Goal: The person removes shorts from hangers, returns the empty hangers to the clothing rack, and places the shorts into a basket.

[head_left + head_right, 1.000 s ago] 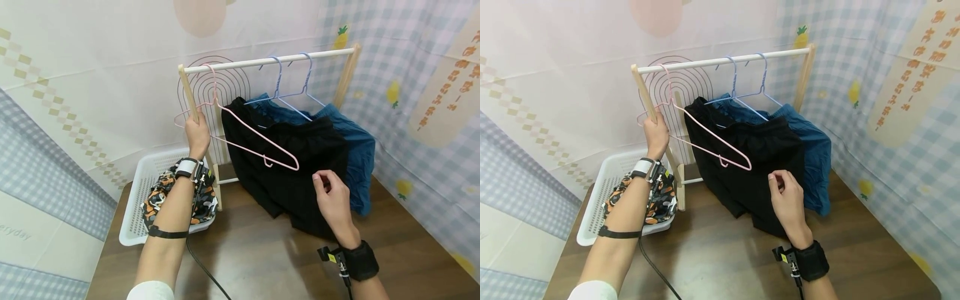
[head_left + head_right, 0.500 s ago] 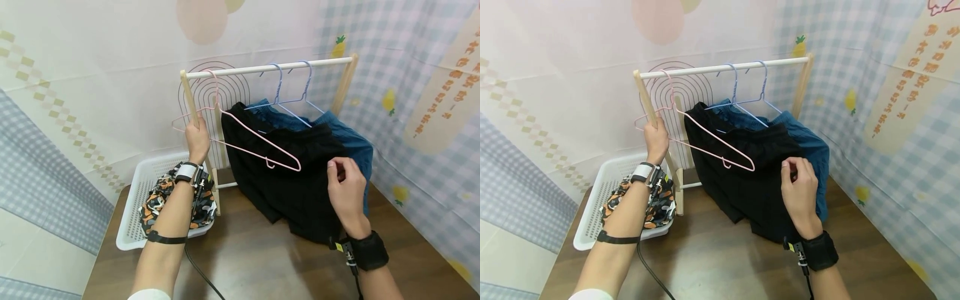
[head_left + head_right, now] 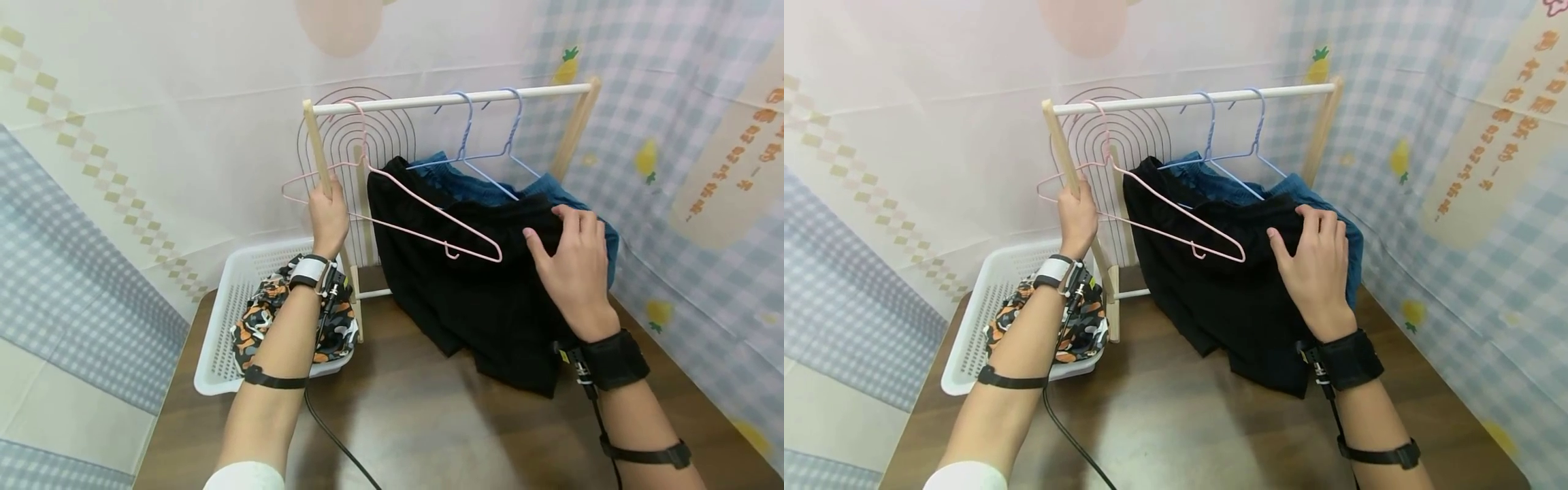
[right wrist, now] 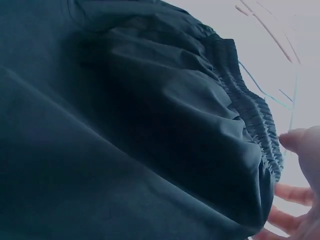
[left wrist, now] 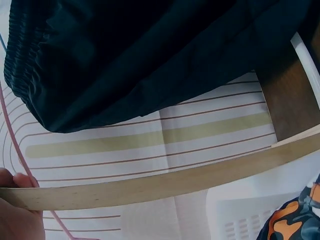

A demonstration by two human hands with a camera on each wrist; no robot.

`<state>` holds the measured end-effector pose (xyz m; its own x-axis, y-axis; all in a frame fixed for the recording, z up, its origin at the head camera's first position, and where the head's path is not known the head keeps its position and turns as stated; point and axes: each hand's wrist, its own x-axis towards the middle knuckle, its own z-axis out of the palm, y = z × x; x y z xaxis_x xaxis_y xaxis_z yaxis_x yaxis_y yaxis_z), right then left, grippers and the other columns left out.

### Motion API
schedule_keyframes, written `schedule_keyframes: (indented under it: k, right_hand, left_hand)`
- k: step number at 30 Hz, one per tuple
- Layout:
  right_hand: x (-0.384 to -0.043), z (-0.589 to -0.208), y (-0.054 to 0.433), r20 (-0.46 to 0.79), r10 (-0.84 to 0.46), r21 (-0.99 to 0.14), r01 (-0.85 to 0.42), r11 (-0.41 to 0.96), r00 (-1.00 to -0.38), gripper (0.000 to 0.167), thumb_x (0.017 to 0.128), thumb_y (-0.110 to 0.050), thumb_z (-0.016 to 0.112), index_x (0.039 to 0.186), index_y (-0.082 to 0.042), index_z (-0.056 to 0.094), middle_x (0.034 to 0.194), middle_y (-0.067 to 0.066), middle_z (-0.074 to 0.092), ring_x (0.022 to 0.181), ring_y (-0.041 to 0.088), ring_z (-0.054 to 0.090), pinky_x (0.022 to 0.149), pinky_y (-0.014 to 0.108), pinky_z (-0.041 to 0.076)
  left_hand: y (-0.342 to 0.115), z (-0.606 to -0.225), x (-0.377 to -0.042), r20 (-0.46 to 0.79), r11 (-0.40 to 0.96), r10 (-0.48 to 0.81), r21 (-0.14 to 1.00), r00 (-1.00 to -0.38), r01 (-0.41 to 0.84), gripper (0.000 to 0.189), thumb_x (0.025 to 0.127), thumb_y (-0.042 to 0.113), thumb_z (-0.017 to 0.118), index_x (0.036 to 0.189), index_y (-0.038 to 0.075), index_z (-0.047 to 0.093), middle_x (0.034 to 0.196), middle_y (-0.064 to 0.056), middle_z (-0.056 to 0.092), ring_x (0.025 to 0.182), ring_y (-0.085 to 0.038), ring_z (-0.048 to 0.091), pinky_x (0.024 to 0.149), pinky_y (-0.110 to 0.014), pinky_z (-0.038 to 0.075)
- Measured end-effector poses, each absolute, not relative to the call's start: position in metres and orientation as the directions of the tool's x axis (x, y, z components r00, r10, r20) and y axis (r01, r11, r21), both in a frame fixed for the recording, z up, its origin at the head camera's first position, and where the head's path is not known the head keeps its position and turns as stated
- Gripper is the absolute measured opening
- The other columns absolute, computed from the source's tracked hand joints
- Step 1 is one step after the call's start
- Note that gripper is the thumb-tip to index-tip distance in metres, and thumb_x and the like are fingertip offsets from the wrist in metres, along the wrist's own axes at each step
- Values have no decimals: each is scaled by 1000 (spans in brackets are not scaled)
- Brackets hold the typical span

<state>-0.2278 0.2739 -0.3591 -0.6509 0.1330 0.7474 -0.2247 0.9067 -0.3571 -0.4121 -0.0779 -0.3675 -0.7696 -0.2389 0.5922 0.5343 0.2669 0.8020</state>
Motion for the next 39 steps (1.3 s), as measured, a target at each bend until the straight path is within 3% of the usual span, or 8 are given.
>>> schedule_keyframes:
  k: [5,11,16,18,22,27,32,39]
  right_hand:
    - [-230,-353,280,616,176,-419,-130,899,-768,70,102,-48,69,146,4,50,130,32,57,109,51,58,86,67,47]
    - [-238,-342,286,467,107,-388,-94,917,-878,81,103,-65,55,143,6,54,102,35,65,81,49,64,68,62,49]
    - [-247,-333,285,341,38,-437,-122,891,-939,81,108,-62,46,143,11,50,109,36,62,96,51,65,79,61,51]
    - [-249,-332,284,317,27,-454,-126,882,-948,76,109,-59,46,136,11,53,102,33,61,95,49,65,78,58,51]
    - [-250,-332,285,359,5,-430,-161,888,-933,60,110,-53,48,114,6,58,76,17,52,71,35,61,63,46,46]
    - [-251,-333,289,465,-42,-360,-232,904,-884,45,112,-43,52,100,0,56,64,7,40,52,23,46,50,35,35]
    - [-248,-333,295,566,-58,-317,-282,906,-822,37,111,-35,58,90,-5,54,62,4,35,49,19,38,49,33,29]
    - [-245,-325,307,638,-54,-296,-309,904,-768,38,109,-31,62,83,-8,48,62,3,32,46,14,26,49,31,22]
  left_hand:
    - [-73,-368,-410,579,258,-214,810,-786,526,43,114,25,46,73,15,40,57,4,34,46,-7,28,43,-24,22]
    - [-72,-373,-410,566,260,-196,817,-800,514,38,114,21,46,77,13,46,59,2,44,48,-10,42,44,-23,31]
    - [-73,-376,-411,572,287,-192,810,-798,511,39,114,25,46,77,14,44,61,1,39,49,-10,34,45,-24,27]
    - [-72,-377,-412,565,281,-189,815,-803,507,38,114,24,47,77,14,44,62,1,38,49,-10,33,45,-24,26]
    - [-71,-377,-412,561,268,-183,819,-807,508,38,114,23,47,78,14,44,63,1,39,50,-10,33,46,-24,26]
    - [-67,-375,-414,564,244,-178,819,-807,519,37,114,25,47,78,14,44,63,1,37,49,-9,32,44,-23,26]
    - [-62,-373,-416,559,224,-172,824,-811,521,38,114,21,48,77,15,41,63,1,34,49,-8,28,43,-22,23]
    - [-60,-372,-415,559,229,-168,823,-812,519,37,114,19,47,77,15,42,63,1,35,48,-7,29,41,-22,24]
